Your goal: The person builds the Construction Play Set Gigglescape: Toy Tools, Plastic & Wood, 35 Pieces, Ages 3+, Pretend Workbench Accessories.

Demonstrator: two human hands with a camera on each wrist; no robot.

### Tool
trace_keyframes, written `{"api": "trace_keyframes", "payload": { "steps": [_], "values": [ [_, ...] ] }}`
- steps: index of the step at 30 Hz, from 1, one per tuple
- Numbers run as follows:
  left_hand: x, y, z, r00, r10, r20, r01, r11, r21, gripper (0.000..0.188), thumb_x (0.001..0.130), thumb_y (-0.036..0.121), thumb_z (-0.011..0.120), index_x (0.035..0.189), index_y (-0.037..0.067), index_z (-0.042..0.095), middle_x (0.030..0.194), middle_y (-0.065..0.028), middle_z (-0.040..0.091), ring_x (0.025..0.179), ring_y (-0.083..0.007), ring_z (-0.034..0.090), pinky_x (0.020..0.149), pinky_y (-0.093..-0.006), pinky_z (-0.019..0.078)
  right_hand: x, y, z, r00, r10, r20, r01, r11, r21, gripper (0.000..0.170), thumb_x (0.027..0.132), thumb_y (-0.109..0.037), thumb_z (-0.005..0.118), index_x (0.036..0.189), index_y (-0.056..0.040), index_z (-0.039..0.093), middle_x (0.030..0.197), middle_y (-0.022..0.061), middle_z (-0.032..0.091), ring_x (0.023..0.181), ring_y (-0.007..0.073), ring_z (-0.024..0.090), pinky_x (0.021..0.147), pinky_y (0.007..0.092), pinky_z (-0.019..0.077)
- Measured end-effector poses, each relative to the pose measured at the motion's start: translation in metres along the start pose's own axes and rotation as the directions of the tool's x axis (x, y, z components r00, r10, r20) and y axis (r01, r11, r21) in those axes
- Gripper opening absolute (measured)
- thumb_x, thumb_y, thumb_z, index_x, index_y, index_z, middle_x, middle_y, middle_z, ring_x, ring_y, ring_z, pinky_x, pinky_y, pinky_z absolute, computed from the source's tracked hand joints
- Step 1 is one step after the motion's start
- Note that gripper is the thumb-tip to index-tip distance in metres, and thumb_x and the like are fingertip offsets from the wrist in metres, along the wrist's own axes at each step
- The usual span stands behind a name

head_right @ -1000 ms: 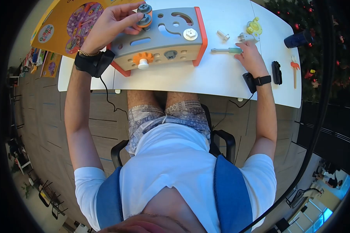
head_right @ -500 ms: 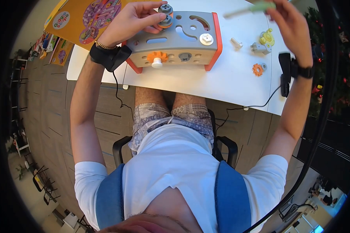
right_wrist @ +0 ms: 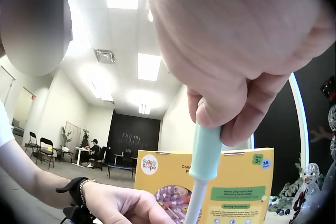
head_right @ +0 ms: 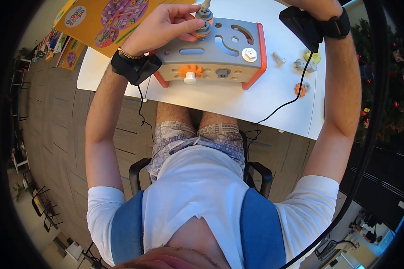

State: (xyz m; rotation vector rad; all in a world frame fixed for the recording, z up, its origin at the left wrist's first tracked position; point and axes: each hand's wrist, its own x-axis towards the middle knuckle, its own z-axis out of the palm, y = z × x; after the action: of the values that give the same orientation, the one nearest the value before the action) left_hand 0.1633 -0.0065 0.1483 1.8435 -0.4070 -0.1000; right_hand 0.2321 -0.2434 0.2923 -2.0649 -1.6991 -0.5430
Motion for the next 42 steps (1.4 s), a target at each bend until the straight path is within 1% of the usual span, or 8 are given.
{"api": "trace_keyframes", "payload": {
  "steps": [3,5,9,23,26,32,37,42],
  "values": [
    [-0.004,0.014,-0.004,0.997,-0.070,0.027,0.072,0.994,-0.080,0.054,0.096,0.021,0.072,0.138,-0.008,0.055,0.100,-0.0106,0.074,0.080,-0.0102,0.071,0.073,-0.0205,0.0577,0.006,0.012,0.001,0.997,-0.056,0.045,0.047,0.983,0.178,0.022,0.085,0.010,0.063,0.106,0.0026,0.068,0.094,0.0123,0.070,0.082,0.0216,0.067,0.078,0.0275,0.0536],
    [-0.006,0.024,-0.007,0.989,-0.139,0.046,0.145,0.977,-0.156,0.050,0.096,0.016,0.070,0.135,-0.012,0.055,0.097,-0.0091,0.073,0.078,-0.0093,0.070,0.072,-0.0197,0.0579,0.016,-0.001,-0.008,0.987,-0.087,0.137,0.085,0.996,0.023,0.020,0.086,0.010,0.063,0.104,0.0029,0.068,0.095,0.0120,0.071,0.084,0.0204,0.067,0.080,0.0270,0.0541],
    [-0.007,0.025,-0.007,0.988,-0.148,0.049,0.153,0.980,-0.128,0.046,0.097,0.017,0.070,0.132,-0.011,0.058,0.097,-0.0083,0.073,0.080,-0.0090,0.070,0.074,-0.0192,0.0576,0.034,-0.009,-0.020,0.944,-0.005,0.330,-0.036,0.992,0.118,0.018,0.087,0.010,0.062,0.102,0.0037,0.069,0.096,0.0109,0.072,0.086,0.0155,0.067,0.081,0.0258,0.0544],
    [-0.007,0.019,-0.010,0.988,-0.139,0.074,0.150,0.973,-0.177,0.051,0.097,0.016,0.069,0.137,-0.011,0.054,0.099,-0.0096,0.073,0.083,-0.0100,0.071,0.076,-0.0197,0.0580,0.048,0.000,-0.023,0.887,-0.079,0.456,-0.050,0.964,0.263,0.021,0.086,0.013,0.064,0.104,0.0048,0.071,0.098,0.0097,0.072,0.088,0.0156,0.067,0.085,0.0250,0.0543],
    [-0.008,0.022,-0.009,0.987,-0.149,0.059,0.158,0.972,-0.174,0.053,0.097,0.018,0.069,0.140,-0.008,0.053,0.100,-0.0096,0.073,0.084,-0.0105,0.070,0.076,-0.0202,0.0580,0.060,-0.009,-0.026,0.847,0.105,0.521,-0.267,0.931,0.247,0.019,0.087,0.010,0.067,0.105,0.0048,0.072,0.097,0.0095,0.072,0.086,0.0154,0.067,0.084,0.0247,0.0545],
    [-0.009,0.038,-0.015,0.976,-0.156,0.150,0.169,0.983,-0.078,0.055,0.098,0.024,0.069,0.143,-0.002,0.052,0.101,-0.0114,0.072,0.088,-0.0117,0.070,0.075,-0.0208,0.0575,0.058,-0.024,-0.025,0.883,-0.002,0.469,0.020,0.999,-0.034,0.015,0.090,-0.003,0.073,0.103,0.0043,0.072,0.088,0.0103,0.072,0.073,0.0158,0.066,0.071,0.0253,0.0547],
    [-0.005,0.015,-0.007,0.994,-0.099,-0.035,0.103,0.983,0.155,0.055,0.095,0.026,0.073,0.141,0.002,0.057,0.102,-0.0126,0.074,0.084,-0.0134,0.074,0.075,-0.0243,0.0581,0.065,-0.012,-0.023,0.857,0.177,0.485,-0.132,0.983,-0.125,0.034,0.092,-0.030,0.076,0.088,0.0035,0.072,0.067,0.0104,0.065,0.056,0.0178,0.058,0.055,0.0290,0.0472],
    [-0.009,0.052,-0.013,0.988,-0.125,-0.092,0.151,0.918,0.367,0.045,0.093,0.023,0.075,0.131,0.001,0.065,0.104,-0.0143,0.074,0.088,-0.0151,0.072,0.073,-0.0264,0.0580,0.064,-0.009,-0.017,0.875,0.178,0.451,-0.098,0.976,-0.195,0.039,0.094,-0.034,0.073,0.080,0.0030,0.070,0.062,0.0113,0.060,0.052,0.0206,0.054,0.052,0.0316,0.0445]
  ]
}}
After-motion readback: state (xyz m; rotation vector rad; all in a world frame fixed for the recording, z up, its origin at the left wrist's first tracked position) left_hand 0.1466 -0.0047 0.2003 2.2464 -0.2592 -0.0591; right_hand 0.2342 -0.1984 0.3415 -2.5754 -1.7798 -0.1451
